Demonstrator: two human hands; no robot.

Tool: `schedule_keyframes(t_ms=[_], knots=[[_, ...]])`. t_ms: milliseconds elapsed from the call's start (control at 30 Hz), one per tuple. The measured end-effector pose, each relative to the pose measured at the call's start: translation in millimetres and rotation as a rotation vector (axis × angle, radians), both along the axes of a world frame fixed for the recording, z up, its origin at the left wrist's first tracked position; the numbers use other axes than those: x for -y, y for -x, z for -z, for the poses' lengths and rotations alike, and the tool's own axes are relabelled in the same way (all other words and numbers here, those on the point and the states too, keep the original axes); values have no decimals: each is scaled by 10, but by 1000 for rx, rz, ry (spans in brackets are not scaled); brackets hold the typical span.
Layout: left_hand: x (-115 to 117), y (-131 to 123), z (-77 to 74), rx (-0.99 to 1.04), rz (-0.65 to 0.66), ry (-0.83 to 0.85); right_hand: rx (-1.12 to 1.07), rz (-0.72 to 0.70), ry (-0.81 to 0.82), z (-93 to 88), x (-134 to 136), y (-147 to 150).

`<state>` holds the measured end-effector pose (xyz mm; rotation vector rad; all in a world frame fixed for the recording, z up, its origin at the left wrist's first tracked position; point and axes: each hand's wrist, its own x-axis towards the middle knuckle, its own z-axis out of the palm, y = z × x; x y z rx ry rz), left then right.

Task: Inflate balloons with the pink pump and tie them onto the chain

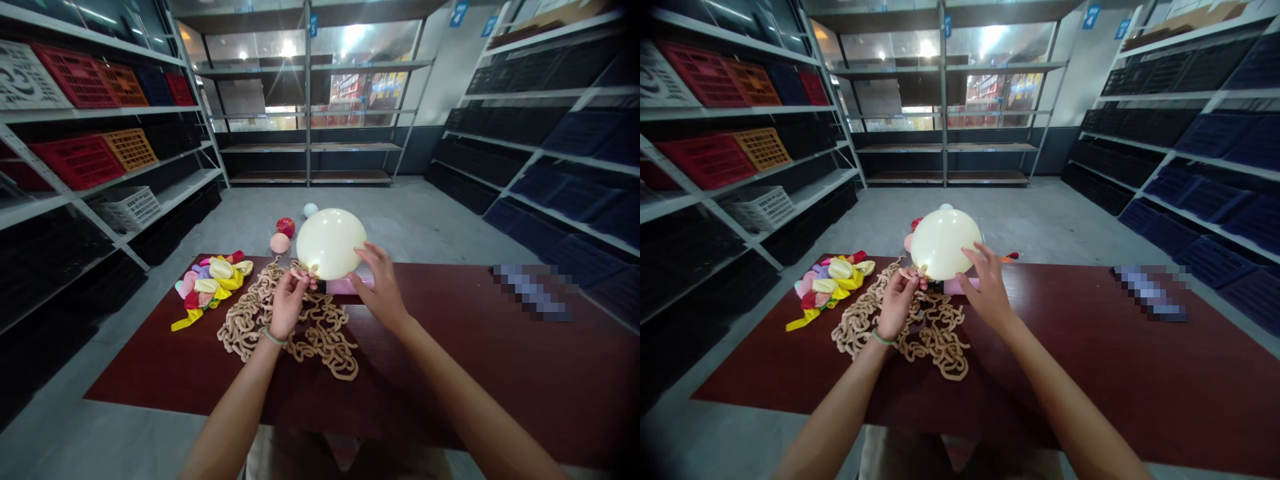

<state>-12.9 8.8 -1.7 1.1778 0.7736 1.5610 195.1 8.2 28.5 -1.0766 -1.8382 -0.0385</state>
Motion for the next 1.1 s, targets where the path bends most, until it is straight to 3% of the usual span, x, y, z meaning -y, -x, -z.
schedule_keyframes(t_ms=[133, 233, 500, 600, 700, 800, 867, 1033, 1100], knots=[[7, -103, -22, -55, 18, -20, -151, -20, 183, 295, -124, -157], [-14, -212, -36, -122, 53, -46, -107, -75, 203, 365, -168, -258], [-61, -638, -19, -310, 152, -62, 14, -29, -18, 292, -279, -474], [-297, -777, -109, -334, 133, -106, 9, 10, -3, 199, -447, -530], [-688, -852, -207, -420, 137, -125, -12, 22, 123, 47, -690, -580], [-979, -831, -233, -598, 187, -127, -154, 64, 250, -62, -833, -641], [-1025, -768, -215, -662, 142, -164, -208, 78, 246, -75, -803, -677], [-820, -518, -169, -588, -76, -91, -276, 6, 253, 9, -517, -615], [-717, -394, -163, -573, -104, -67, -288, -34, 275, 50, -432, -509]])
